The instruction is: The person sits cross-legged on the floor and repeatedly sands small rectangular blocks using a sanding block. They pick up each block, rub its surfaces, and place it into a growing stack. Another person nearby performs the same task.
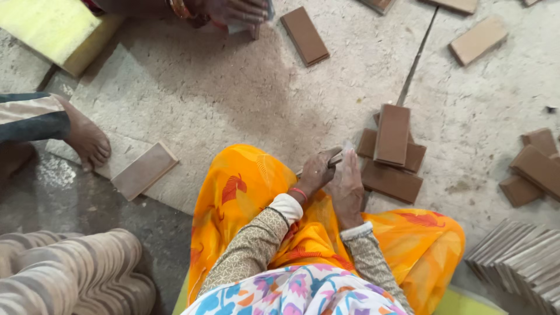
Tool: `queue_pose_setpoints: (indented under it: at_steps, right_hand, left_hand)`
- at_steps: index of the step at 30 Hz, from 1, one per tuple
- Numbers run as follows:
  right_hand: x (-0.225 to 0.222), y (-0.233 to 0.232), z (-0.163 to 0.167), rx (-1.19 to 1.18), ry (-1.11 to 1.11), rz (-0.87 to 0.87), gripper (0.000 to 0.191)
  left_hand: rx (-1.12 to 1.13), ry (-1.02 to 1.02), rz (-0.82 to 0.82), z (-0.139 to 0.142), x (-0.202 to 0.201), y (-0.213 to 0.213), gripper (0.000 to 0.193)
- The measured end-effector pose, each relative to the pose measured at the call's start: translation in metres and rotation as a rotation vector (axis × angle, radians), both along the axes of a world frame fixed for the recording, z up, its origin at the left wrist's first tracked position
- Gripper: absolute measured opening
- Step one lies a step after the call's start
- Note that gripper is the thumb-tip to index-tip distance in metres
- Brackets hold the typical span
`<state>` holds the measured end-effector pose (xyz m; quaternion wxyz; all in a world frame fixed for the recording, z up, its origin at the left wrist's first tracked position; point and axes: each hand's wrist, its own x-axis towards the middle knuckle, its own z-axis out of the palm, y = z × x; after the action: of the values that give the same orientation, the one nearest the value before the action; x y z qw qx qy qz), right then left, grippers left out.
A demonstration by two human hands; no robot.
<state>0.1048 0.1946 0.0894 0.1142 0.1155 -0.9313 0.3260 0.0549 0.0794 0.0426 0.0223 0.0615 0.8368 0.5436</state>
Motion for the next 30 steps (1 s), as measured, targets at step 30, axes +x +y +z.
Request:
queue_pose_setpoints:
  at_steps: [30]
  right_hand:
    - [0.008, -0.013, -0.002, 0.125, 0.04, -0.086, 0.066]
  left_hand:
    - [-0.129, -0.072, 0.049, -0.017, 0.012, 0.003, 0.021]
